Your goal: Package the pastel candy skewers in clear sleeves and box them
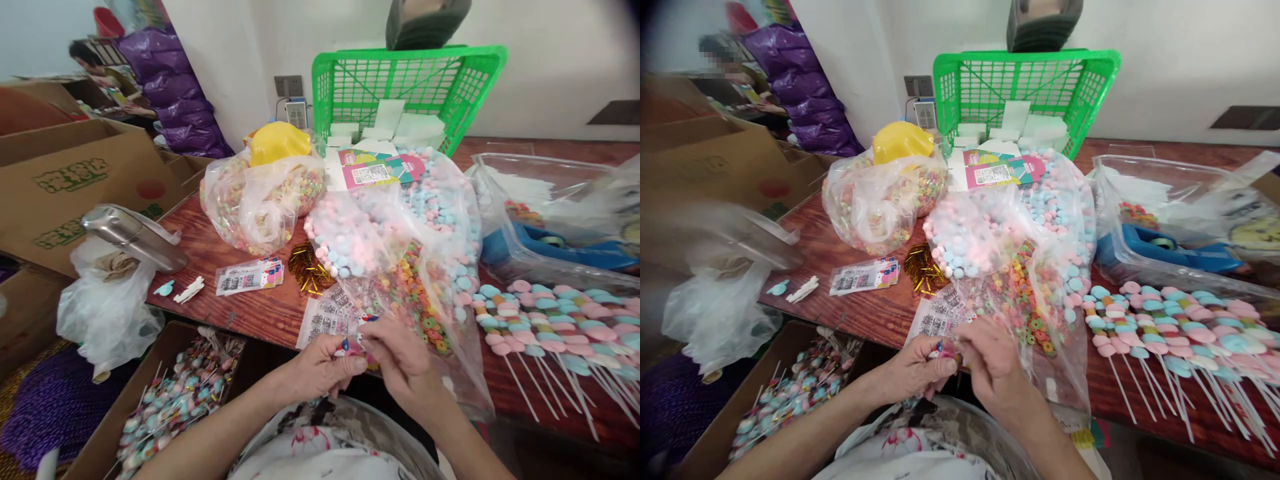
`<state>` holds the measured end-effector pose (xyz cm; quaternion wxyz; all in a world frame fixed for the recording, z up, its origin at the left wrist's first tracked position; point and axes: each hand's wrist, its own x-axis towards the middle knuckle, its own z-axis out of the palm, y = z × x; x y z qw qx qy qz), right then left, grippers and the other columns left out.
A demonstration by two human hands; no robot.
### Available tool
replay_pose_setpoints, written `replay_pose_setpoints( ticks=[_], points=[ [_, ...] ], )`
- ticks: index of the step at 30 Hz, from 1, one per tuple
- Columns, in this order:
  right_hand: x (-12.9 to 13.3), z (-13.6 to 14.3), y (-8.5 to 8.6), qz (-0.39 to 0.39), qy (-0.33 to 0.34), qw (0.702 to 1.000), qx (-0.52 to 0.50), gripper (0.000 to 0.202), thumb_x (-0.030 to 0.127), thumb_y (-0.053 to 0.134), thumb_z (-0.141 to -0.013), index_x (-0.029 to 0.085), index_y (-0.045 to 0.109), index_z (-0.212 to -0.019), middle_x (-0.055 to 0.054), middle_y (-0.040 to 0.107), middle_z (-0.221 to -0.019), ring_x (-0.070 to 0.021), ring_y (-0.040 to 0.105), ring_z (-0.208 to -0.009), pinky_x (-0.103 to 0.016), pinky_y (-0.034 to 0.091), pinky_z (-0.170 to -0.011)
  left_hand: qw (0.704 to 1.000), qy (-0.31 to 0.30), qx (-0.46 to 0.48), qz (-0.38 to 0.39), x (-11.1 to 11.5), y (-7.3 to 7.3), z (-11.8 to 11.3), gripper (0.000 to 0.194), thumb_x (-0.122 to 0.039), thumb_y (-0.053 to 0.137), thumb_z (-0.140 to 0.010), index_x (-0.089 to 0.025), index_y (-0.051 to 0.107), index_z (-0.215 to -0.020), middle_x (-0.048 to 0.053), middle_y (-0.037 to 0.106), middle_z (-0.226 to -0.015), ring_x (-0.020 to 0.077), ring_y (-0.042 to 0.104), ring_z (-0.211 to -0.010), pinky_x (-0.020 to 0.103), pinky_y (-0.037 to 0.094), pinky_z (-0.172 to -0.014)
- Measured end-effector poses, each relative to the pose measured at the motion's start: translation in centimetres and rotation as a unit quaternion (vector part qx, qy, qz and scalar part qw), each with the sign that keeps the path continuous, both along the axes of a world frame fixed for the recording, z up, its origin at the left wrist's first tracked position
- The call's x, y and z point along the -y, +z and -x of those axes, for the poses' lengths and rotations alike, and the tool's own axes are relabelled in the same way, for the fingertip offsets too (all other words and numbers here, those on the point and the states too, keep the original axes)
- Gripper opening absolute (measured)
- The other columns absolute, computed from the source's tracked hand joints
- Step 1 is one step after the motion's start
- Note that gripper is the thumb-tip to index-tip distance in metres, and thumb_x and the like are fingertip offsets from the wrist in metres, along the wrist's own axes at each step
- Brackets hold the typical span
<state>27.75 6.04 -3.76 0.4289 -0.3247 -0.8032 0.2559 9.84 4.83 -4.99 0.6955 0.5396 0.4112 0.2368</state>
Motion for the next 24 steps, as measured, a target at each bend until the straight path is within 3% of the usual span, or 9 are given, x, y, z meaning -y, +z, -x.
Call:
replay_pose_setpoints(
  ticks=[2, 7, 12, 15, 19, 21, 24],
  points=[
    [-0.1, -0.2, 0.0, 0.029, -0.042, 0.998, -0.047, 0.022, 0.012, 0.053, -0.089, 0.022, 0.059, -0.108, -0.003, 0.064, -0.086, -0.0156, 0.059, -0.078, -0.028, 0.046, -0.068, 1.0, 0.0, 0.004, 0.001, -0.1, 0.4, 0.4, 0.053, -0.068, 0.059, -0.075, -0.015, 0.054, -0.078, -0.006, 0.046, -0.058, 0.0054, 0.042, -0.045, 0.017, 0.037, -0.043],
    [-0.3, 0.3, -0.2, 0.038, -0.004, 0.998, -0.045, 0.017, 0.012, 0.051, -0.09, 0.02, 0.066, -0.088, 0.0, 0.061, -0.067, -0.0131, 0.057, -0.062, -0.026, 0.045, -0.057, 0.999, -0.045, 0.021, -0.016, 0.1, 0.9, 1.4, 0.064, -0.07, 0.057, -0.074, -0.015, 0.058, -0.106, -0.003, 0.051, -0.069, 0.0071, 0.045, -0.054, 0.018, 0.037, -0.049],
    [-0.5, 0.5, -1.7, 0.039, -0.1, 0.99, -0.095, 0.011, 0.014, 0.059, -0.085, 0.021, 0.068, -0.089, -0.002, 0.068, -0.075, -0.0156, 0.062, -0.068, -0.029, 0.05, -0.063, 0.999, 0.019, 0.023, 0.015, 0.8, -0.2, 1.8, 0.049, -0.061, 0.051, -0.086, -0.013, 0.062, -0.09, 0.001, 0.056, -0.08, 0.0086, 0.051, -0.067, 0.018, 0.036, -0.056],
    [0.2, 1.1, -2.8, 0.087, -0.085, 0.987, -0.106, 0.028, 0.016, 0.059, -0.087, 0.024, 0.063, -0.114, -0.002, 0.067, -0.083, -0.0153, 0.063, -0.074, -0.029, 0.052, -0.068, 0.995, 0.089, 0.03, 0.028, 1.2, -0.9, 1.4, 0.048, -0.059, 0.055, -0.083, -0.012, 0.059, -0.076, -0.001, 0.053, -0.067, 0.0066, 0.045, -0.056, 0.019, 0.034, -0.053],
    [1.3, 1.8, -3.4, 0.201, -0.072, 0.957, -0.195, 0.053, 0.023, 0.056, -0.09, 0.027, 0.04, -0.14, -0.003, 0.064, -0.097, -0.0123, 0.061, -0.072, -0.025, 0.054, -0.062, 0.984, 0.171, 0.045, 0.02, 1.3, -0.8, 0.6, 0.048, -0.061, 0.057, -0.081, -0.013, 0.057, -0.072, -0.003, 0.048, -0.06, 0.006, 0.04, -0.05, 0.019, 0.032, -0.049],
    [1.6, 1.6, -3.4, 0.218, -0.065, 0.95, -0.213, 0.049, 0.026, 0.059, -0.088, 0.027, 0.048, -0.135, -0.004, 0.064, -0.098, -0.0127, 0.06, -0.071, -0.025, 0.054, -0.061, 0.977, 0.207, 0.045, 0.0, 1.3, -0.5, 0.3, 0.048, -0.061, 0.055, -0.081, -0.014, 0.056, -0.073, -0.003, 0.048, -0.06, 0.0066, 0.04, -0.05, 0.02, 0.031, -0.048],
    [2.0, 1.4, -3.4, 0.169, -0.061, 0.968, -0.176, 0.028, 0.024, 0.067, -0.082, 0.024, 0.066, -0.11, -0.004, 0.065, -0.092, -0.0139, 0.06, -0.071, -0.026, 0.052, -0.061, 0.974, 0.22, 0.027, -0.055, 1.4, -0.4, -0.1, 0.044, -0.056, 0.052, -0.086, -0.016, 0.052, -0.069, -0.003, 0.046, -0.059, 0.0077, 0.04, -0.052, 0.02, 0.032, -0.049]
  ],
)
